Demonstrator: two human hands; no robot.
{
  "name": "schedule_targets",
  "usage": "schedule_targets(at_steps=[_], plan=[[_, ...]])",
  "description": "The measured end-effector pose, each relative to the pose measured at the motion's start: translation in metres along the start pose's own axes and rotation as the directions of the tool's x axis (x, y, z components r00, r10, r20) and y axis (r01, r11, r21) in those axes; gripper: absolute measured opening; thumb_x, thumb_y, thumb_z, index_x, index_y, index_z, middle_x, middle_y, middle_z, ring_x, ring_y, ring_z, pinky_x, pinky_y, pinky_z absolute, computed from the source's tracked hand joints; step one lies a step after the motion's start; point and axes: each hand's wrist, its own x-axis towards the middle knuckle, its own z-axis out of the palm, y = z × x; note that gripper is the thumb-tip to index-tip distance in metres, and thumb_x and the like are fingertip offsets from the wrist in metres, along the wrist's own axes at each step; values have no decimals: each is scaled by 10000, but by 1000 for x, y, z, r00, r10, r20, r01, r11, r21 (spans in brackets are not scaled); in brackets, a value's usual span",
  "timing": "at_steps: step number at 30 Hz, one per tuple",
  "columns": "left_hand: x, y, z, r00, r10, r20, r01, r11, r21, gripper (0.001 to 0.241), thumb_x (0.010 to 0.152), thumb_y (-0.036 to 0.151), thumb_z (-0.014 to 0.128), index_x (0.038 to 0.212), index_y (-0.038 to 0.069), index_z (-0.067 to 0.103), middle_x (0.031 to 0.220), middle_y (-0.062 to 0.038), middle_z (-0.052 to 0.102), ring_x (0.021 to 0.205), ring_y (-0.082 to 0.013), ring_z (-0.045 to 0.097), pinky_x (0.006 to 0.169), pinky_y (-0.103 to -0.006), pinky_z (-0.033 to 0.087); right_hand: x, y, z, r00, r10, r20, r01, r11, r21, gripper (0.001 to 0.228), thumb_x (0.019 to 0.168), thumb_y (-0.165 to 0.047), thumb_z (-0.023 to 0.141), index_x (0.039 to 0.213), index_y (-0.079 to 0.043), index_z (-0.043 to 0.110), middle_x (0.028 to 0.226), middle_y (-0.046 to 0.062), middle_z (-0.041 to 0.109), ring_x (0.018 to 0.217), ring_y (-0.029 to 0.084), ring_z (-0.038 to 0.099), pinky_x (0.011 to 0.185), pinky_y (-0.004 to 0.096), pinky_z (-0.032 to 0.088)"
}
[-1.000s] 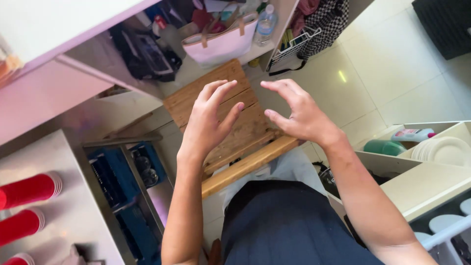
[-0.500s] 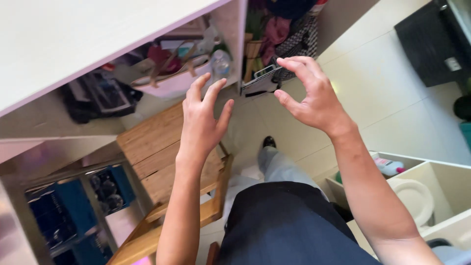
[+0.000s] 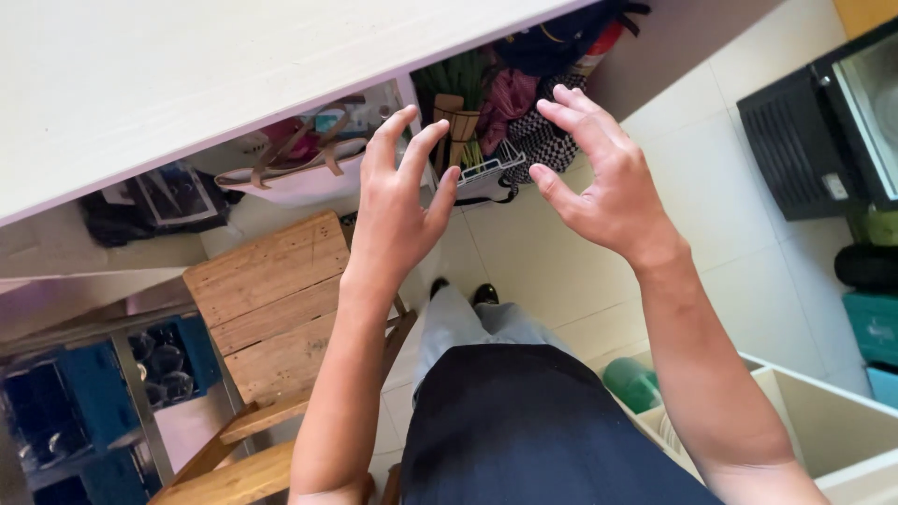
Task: Organizing cups, checking vouchers and logs, cleaning furniture, and preparing bar supplies.
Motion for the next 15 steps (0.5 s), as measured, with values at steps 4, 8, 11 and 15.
schedule_targets(at_steps=[4,8,11,15], plan=[[14,-8,-13,999,-32,-16,33,998,50,483,965,159,766,1410,107,585,1491,-215,488,1368,-426,488,1163,-520,412,33,-4,9,997,-56,47,55,998,29,553,942,-139,770,1455,-60,582,1564,209,527,1480,393,493,1225,459,418],[30,-26,-39,999,-29,-45,34,992,123,483,969,171,761,1414,96,590,1470,-218,506,1366,-429,491,1176,-539,391,76,-15,26,985,-140,98,137,990,36,551,944,-142,765,1455,-56,577,1572,212,514,1483,396,479,1230,465,403],[43,-48,-62,997,-60,-53,66,990,124,478,970,172,752,1412,91,590,1461,-217,516,1356,-424,505,1155,-516,422,113,-26,43,970,-204,136,200,979,36,555,945,-142,758,1462,-58,573,1574,214,510,1481,403,476,1227,472,400],[68,-86,-95,991,-92,-99,105,984,145,476,971,155,745,1414,85,587,1461,-227,513,1360,-421,510,1138,-504,446,170,-43,70,953,-235,190,225,971,75,591,942,-150,751,1488,-62,542,1569,229,502,1470,412,474,1211,475,405]])
